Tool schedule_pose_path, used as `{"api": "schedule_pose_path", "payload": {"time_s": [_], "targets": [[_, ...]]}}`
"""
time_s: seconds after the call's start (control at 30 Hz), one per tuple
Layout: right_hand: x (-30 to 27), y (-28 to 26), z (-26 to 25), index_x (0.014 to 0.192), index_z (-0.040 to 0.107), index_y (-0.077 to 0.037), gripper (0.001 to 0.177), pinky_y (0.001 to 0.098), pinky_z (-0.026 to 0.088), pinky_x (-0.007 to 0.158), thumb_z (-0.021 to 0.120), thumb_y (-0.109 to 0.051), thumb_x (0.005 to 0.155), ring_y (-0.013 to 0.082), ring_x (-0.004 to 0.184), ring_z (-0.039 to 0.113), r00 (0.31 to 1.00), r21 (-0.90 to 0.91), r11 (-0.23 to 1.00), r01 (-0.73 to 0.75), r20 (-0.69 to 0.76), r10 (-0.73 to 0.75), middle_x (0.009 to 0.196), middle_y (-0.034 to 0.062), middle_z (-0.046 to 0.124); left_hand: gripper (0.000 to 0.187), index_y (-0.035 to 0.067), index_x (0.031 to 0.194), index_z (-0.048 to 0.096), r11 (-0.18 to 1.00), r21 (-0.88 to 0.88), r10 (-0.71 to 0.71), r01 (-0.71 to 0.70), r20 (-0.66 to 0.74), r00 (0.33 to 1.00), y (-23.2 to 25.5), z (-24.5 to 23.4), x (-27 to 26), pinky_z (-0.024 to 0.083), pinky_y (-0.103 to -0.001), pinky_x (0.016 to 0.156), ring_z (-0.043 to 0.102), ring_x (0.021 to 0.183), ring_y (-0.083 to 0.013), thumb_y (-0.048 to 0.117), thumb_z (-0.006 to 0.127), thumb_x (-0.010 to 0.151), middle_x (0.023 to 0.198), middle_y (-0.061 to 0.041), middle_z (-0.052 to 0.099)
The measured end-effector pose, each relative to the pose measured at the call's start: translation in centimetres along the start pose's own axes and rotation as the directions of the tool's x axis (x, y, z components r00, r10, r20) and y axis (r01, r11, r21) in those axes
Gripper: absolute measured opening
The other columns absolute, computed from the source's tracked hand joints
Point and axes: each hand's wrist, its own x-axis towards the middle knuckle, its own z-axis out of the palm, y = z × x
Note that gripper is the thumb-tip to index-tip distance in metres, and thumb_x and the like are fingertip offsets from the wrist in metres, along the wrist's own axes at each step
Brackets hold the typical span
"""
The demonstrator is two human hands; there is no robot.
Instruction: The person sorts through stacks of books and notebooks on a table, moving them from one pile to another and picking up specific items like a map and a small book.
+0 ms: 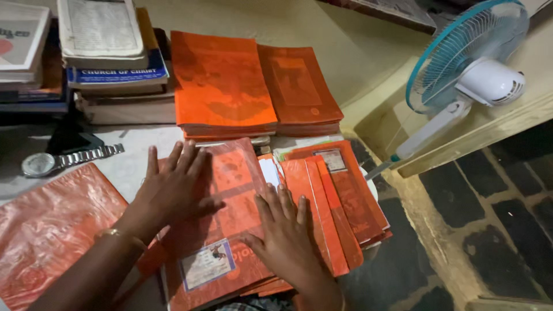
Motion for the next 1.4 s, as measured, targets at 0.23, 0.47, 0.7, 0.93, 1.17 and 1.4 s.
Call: {"api": "schedule_pose_path", "payload": {"time_s": [0.23, 0.47, 0.7, 0.93, 1.17, 1.4], "targets": [[1.6, -0.3, 1.7, 0.156, 0.025, -0.002, 0.092, 0.0701, 0.004, 0.112, 0.049, -0.067, 0.095, 0.0388, 0.153, 0.007, 1.0, 0.019, 1.0, -0.008, -0.008, 0.008, 0.164, 0.0235, 0.016, 0.111, 0.009, 0.158, 0.02, 0.988, -0.147, 0.009, -0.048, -0.251, 0.968, -1.0, 3.5, -1.0, 0.003, -0.065, 0.115, 0.012, 0.151, -0.0353, 0.08, 0.051, 0.079, 0.165, -0.017, 0.02], [1.6, -0.1, 1.9, 0.156, 0.023, -0.001, 0.093, 0.0695, 0.003, 0.112, 0.046, -0.069, 0.096, 0.039, 0.153, 0.004, 0.999, 0.022, 0.999, -0.025, 0.04, 0.024, 0.164, 0.0251, 0.013, 0.096, 0.008, 0.159, 0.024, 0.948, -0.312, -0.06, -0.054, -0.343, 0.937, -1.5, 4.5, -0.8, 0.002, -0.06, 0.117, 0.014, 0.152, -0.0351, 0.072, 0.043, 0.09, 0.164, -0.019, 0.022], [1.6, 0.0, 2.7, 0.157, 0.024, -0.004, 0.092, 0.0683, 0.002, 0.114, 0.045, -0.069, 0.096, 0.0376, 0.153, 0.006, 1.0, -0.01, 1.0, -0.025, 0.005, 0.025, 0.165, 0.0228, 0.014, 0.095, 0.002, 0.152, 0.036, 0.938, -0.302, -0.274, 0.173, -0.335, 0.901, -2.0, 5.2, -0.4, 0.006, -0.062, 0.119, 0.022, 0.152, -0.036, 0.072, 0.045, 0.088, 0.16, -0.02, 0.033], [1.6, 0.0, 2.7, 0.157, 0.021, -0.005, 0.091, 0.0667, 0.001, 0.115, 0.047, -0.067, 0.096, 0.0373, 0.153, 0.006, 0.999, -0.019, 0.999, -0.036, 0.026, 0.037, 0.164, 0.0225, 0.013, 0.089, -0.001, 0.143, 0.048, 0.916, -0.369, -0.303, 0.153, -0.39, 0.87, -2.2, 5.7, -0.2, 0.008, -0.065, 0.118, 0.026, 0.151, -0.0385, 0.068, 0.053, 0.087, 0.155, -0.023, 0.041], [1.5, 0.2, 3.0, 0.157, 0.022, -0.004, 0.09, 0.068, 0.003, 0.112, 0.05, -0.065, 0.096, 0.0394, 0.151, 0.01, 0.997, -0.031, 0.999, 0.021, -0.07, -0.023, 0.164, 0.0248, 0.015, 0.072, 0.004, 0.126, 0.058, 0.905, -0.405, -0.311, 0.134, -0.411, 0.857, -2.6, 5.4, 0.1, 0.009, -0.067, 0.12, 0.029, 0.151, -0.0404, 0.064, 0.057, 0.087, 0.15, -0.022, 0.047], [1.7, 0.0, 2.8, 0.156, 0.021, -0.004, 0.092, 0.0697, 0.004, 0.111, 0.05, -0.066, 0.095, 0.0413, 0.155, 0.012, 0.999, -0.048, 0.999, 0.004, -0.043, -0.007, 0.162, 0.0253, 0.016, 0.073, 0.002, 0.127, 0.058, 0.901, -0.423, -0.301, 0.099, -0.443, 0.844, -2.9, 5.4, 0.4, 0.008, -0.066, 0.119, 0.029, 0.149, -0.0415, 0.063, 0.058, 0.087, 0.148, -0.025, 0.048]]}}
